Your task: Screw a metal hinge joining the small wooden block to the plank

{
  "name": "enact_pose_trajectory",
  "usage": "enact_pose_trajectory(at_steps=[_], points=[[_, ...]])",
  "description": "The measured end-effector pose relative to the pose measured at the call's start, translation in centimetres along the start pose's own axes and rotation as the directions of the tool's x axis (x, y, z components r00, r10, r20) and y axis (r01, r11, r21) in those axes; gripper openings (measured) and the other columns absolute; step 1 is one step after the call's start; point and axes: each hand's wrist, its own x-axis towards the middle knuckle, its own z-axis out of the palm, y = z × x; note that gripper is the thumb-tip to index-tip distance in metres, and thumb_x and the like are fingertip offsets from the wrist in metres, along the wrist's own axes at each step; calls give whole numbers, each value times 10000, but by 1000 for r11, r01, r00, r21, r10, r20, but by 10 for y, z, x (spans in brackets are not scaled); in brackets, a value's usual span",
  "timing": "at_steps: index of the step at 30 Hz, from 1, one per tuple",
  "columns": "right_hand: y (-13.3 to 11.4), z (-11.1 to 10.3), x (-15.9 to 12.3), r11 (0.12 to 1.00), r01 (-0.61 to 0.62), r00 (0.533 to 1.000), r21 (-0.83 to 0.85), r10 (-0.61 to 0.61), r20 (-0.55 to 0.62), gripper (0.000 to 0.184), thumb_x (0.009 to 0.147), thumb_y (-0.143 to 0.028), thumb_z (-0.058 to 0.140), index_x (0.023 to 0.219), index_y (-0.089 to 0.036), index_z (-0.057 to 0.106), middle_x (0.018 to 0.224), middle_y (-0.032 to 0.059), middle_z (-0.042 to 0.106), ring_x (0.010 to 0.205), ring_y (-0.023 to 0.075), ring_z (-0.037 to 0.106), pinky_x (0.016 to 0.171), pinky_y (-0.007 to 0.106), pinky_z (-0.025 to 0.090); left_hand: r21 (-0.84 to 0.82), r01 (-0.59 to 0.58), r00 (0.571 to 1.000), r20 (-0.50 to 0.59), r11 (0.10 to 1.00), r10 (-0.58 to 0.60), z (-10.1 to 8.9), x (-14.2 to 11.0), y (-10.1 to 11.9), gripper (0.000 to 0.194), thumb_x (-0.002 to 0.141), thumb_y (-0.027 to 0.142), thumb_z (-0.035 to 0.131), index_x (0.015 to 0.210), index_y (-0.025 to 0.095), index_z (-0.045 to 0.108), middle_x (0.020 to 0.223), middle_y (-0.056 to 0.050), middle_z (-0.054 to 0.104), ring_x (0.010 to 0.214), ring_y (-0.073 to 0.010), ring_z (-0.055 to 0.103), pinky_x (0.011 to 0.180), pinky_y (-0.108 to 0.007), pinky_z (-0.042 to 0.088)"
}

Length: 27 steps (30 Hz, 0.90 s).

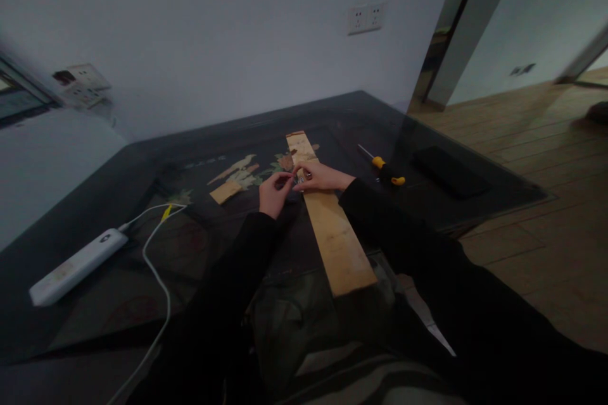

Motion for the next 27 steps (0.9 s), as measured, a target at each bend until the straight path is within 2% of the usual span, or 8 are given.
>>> enact_pose_trajectory(at_steps=[2, 5, 10, 15, 20, 23, 27], points=[[0, 2, 1, 998, 0, 1000, 58, 1, -7, 474, 748, -415, 715, 1085, -117, 564, 828, 4, 551, 703, 125, 457, 643, 239, 325, -70, 37, 999, -1, 997, -37, 1, 1, -1, 129, 793, 284, 655, 846, 168, 674, 865, -59, 727, 820, -187, 682, 790, -326, 539], [0, 5, 1, 998, -13, 1000, 57, 14, -19, 376, 753, -365, 708, 1007, -129, 561, 786, -19, 514, 687, 117, 438, 637, 232, 314, -107, 62, 998, -6, 992, -63, 1, 2, -1, 145, 776, 299, 673, 818, 160, 670, 857, -61, 724, 831, -188, 679, 814, -335, 538], [-1, 8, 2, 999, 30, 999, -29, -31, -31, 222, 810, -330, 640, 886, -130, 581, 787, -1, 532, 703, 119, 430, 654, 235, 304, -79, 68, 998, 10, 995, -67, 1, 1, 0, 177, 765, 338, 691, 799, 164, 679, 826, -49, 715, 814, -185, 666, 787, -331, 535], [0, 12, 4, 998, 66, 997, -19, -66, -26, 135, 835, -264, 581, 814, -132, 562, 786, 13, 555, 725, 122, 461, 670, 234, 320, -142, 106, 994, 45, 984, -100, 3, 0, 2, 193, 749, 343, 709, 800, 163, 660, 803, -41, 698, 783, -173, 657, 747, -304, 531], [0, 8, 6, 996, 80, 996, 30, -78, -48, 213, 903, -313, 478, 771, -152, 524, 749, 1, 527, 714, 119, 461, 671, 235, 333, -211, 147, 988, -6, 966, -151, 2, 2, -4, 214, 844, 361, 602, 945, 172, 602, 867, -46, 681, 755, -155, 652, 652, -267, 524], [-6, -1, 15, 998, 53, 996, -27, -55, -64, 234, 916, -282, 431, 722, -164, 487, 717, -10, 492, 690, 113, 439, 655, 234, 328, -69, 119, 993, -5, 991, -119, -2, 1, -7, 133, 880, 294, 546, 910, 174, 594, 819, -39, 669, 741, -151, 641, 666, -266, 513], [-31, -12, 39, 978, 50, 999, -200, -45, 30, 212, 903, -235, 437, 739, -151, 542, 724, 11, 553, 686, 113, 470, 640, 232, 329, 236, -35, 998, 64, 971, 20, -5, -7, -5, 117, 888, 261, 540, 862, 182, 623, 788, -40, 662, 730, -169, 622, 675, -286, 496]])
